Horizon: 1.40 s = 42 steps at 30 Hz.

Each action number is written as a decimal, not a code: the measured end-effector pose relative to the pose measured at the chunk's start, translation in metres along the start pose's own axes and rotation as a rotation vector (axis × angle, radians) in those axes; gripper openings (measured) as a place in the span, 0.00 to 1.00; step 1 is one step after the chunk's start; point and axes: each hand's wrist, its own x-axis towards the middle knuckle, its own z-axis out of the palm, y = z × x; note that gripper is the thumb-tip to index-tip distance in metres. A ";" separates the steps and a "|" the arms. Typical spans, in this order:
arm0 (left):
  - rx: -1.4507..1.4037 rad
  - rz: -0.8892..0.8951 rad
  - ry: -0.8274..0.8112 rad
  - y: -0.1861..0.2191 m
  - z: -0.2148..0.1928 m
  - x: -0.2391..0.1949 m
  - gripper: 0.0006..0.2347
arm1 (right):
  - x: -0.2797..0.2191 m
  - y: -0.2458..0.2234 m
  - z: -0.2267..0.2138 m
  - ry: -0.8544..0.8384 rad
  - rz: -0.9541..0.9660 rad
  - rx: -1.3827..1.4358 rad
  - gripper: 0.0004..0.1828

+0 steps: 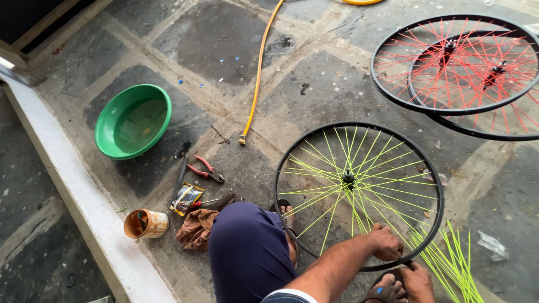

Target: The person sits on the floor and laces a bicycle wheel by inserting neon green spokes into the rim and hub. They use their hands to thread and tighten the spokes, occasionally rotating the wheel to access different sections.

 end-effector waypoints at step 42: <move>-0.965 -0.376 0.416 -0.014 0.044 -0.078 0.17 | 0.025 -0.034 0.007 -0.054 0.004 0.166 0.16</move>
